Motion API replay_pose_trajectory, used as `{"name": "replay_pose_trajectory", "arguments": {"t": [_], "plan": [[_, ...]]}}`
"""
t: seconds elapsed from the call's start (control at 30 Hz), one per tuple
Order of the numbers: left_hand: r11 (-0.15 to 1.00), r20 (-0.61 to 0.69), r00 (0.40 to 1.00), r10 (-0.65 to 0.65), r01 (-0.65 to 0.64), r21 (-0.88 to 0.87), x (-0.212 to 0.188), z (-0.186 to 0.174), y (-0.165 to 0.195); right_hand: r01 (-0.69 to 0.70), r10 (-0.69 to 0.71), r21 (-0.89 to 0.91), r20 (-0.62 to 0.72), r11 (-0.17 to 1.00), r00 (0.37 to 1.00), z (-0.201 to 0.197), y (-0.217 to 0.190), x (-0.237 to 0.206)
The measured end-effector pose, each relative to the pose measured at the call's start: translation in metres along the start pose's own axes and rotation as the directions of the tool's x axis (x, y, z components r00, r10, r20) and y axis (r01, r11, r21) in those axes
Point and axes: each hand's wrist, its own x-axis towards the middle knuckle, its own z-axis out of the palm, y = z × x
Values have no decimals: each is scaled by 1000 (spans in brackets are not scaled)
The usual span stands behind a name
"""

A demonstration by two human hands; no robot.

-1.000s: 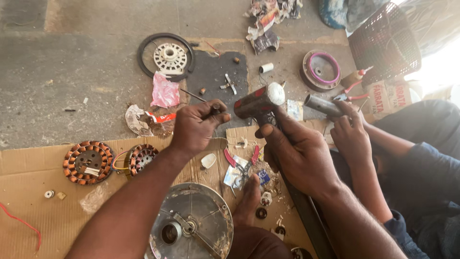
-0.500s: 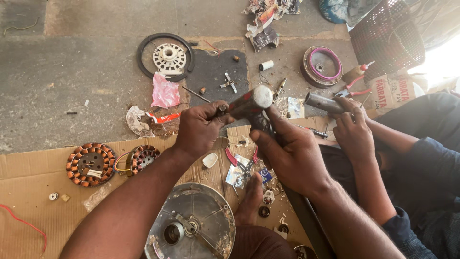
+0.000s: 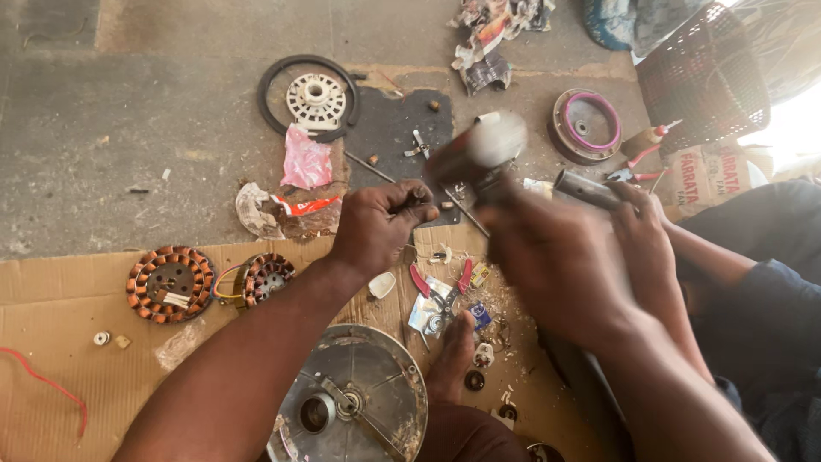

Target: The person sits on the floor and assembles a small electric motor, likely for a fan. They insert a threaded shaft into a metal housing, use a hammer to tap a bearing into place, and secure the assembly with pliers. The workspace is cluttered with motor parts and tools.

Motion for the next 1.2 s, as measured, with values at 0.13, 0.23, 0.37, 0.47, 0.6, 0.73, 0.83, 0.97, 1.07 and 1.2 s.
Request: {"name": "replay_pose_trajectory", "arguments": {"t": [0.13, 0.23, 0.37, 0.47, 0.6, 0.73, 0.83, 0.97, 1.07, 1.2], "plan": [[986, 75, 991, -113, 103, 131, -5, -4, 6, 108, 10, 253, -426, 961, 905, -2, -18, -12], [1000, 67, 997, 28, -28, 0, -5, -9, 13, -28, 42, 121, -112, 992, 993, 41, 20, -16], [939, 73, 976, 207, -219, 263, 1, -17, 14, -245, 228, 370, 88, 896, 970, 61, 77, -54], [995, 25, 999, 23, -25, 95, -5, -11, 8, -412, 405, 478, 123, 776, 906, 62, 86, -85], [972, 22, 992, -121, 123, -199, -3, -7, 1, -227, 245, 360, -4, 905, 969, 51, 77, -78], [959, 13, 987, -160, 159, -237, -4, -6, 1, -221, 236, 331, -7, 917, 972, 40, 61, -61], [937, 2, 980, -197, 189, -293, -6, -3, 2, -150, 179, 353, -53, 924, 982, 44, 55, -56], [932, 21, 994, -111, 112, -346, -5, -1, 3, 10, 8, 241, -76, 970, 997, 59, 47, -40], [927, 33, 990, -135, 138, -350, -3, -1, 5, 6, -2, 137, -27, 991, 1000, 51, 28, -20], [988, -34, 998, -44, 38, -151, -6, -1, 8, 59, -81, -205, -103, 977, 991, 12, -17, -10]]}}
